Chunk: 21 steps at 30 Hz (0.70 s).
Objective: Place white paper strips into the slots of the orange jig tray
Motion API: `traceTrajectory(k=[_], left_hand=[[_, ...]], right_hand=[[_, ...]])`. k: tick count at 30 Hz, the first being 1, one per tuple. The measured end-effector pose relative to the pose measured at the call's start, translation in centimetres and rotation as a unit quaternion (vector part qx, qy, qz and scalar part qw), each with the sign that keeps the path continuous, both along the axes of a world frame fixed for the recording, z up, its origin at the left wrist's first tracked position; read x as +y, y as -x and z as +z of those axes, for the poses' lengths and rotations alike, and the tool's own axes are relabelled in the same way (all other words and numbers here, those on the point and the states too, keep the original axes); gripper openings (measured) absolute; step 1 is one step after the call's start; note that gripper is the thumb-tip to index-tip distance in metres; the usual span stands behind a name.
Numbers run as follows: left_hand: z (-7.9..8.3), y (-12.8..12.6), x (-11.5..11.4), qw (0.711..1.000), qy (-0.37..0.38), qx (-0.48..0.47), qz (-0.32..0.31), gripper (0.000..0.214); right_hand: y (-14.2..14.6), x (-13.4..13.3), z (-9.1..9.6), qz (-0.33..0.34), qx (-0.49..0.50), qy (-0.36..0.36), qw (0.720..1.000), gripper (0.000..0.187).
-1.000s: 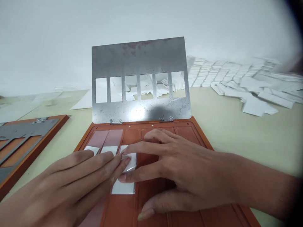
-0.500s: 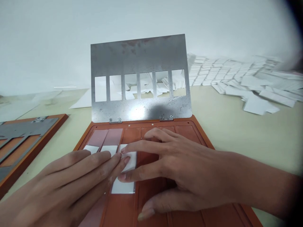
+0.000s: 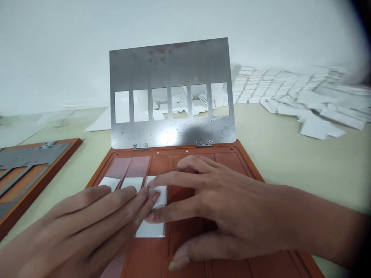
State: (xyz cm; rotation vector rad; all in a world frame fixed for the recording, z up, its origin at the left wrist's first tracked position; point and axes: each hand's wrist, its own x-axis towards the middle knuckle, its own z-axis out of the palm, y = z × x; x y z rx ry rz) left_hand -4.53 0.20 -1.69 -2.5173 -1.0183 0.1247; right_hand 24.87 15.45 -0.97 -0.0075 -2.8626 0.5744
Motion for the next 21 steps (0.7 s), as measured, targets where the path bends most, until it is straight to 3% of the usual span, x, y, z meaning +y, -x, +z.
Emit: traceTrajectory(k=[3, 9, 15, 21], left_hand=[[0.1, 0.2, 0.0, 1.000, 0.001, 0.002, 0.019, 0.063], [0.2, 0.1, 0.0, 1.000, -0.006, -0.004, -0.001, 0.058], [-0.4, -2.1, -1.5, 0.966, 0.085, -0.209, 0.129, 0.051], [-0.6, -2.6, -1.1, 0.962, 0.056, -0.247, 0.098, 0.048]], right_hand=[[0.0, 0.0, 0.1, 0.003, -0.004, 0.001, 1.000, 0.048], [-0.1, -0.1, 0.3, 0.001, -0.009, 0.003, 1.000, 0.049], [-0.3, -0.1, 0.1, -0.002, 0.000, 0.003, 1.000, 0.048], [-0.3, 0.0, 0.2, 0.000, -0.004, 0.002, 1.000, 0.050]])
